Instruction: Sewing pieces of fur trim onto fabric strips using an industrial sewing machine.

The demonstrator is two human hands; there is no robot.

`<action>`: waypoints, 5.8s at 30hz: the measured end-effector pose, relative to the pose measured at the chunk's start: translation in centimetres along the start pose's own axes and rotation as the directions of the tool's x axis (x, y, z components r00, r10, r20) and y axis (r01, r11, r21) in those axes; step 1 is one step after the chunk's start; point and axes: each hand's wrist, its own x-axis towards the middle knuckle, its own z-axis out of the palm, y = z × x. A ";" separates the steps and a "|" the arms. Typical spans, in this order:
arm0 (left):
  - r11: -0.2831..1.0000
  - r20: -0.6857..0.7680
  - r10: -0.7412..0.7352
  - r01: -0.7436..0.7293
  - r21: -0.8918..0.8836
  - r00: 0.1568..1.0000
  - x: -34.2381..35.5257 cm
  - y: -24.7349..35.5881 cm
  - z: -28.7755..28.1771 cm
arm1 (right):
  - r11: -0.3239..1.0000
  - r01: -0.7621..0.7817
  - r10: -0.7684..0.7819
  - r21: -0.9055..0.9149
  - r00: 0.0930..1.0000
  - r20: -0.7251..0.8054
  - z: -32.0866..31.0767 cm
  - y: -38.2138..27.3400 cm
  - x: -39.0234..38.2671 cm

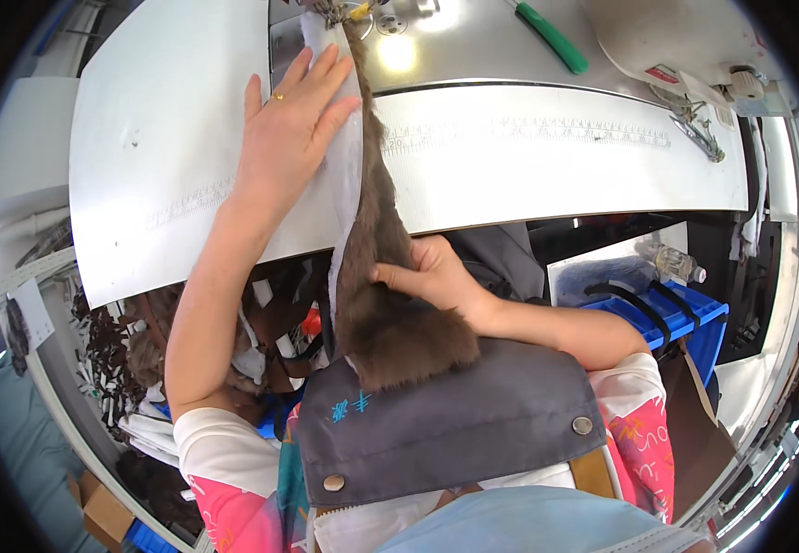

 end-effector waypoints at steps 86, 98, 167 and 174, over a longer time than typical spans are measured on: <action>0.996 0.020 -0.086 0.086 -0.004 0.996 -2.7 2.0 0.5 | -0.065 0.295 -0.624 -0.953 0.733 0.269 -3.5 -8.5 2.8; 0.990 0.036 -0.127 0.128 -0.054 0.991 -2.7 2.1 0.4 | -0.058 0.109 -0.752 -0.992 0.650 0.115 -2.5 -6.4 3.2; 0.996 0.040 -0.091 0.091 0.025 0.995 -3.7 3.1 0.3 | 0.108 0.268 -0.711 -0.957 0.693 0.114 -4.1 -7.2 0.2; 0.995 0.030 -0.096 0.096 0.018 0.995 -3.8 3.0 0.2 | -0.039 0.312 -0.574 -0.949 0.771 0.277 -3.0 -8.1 1.8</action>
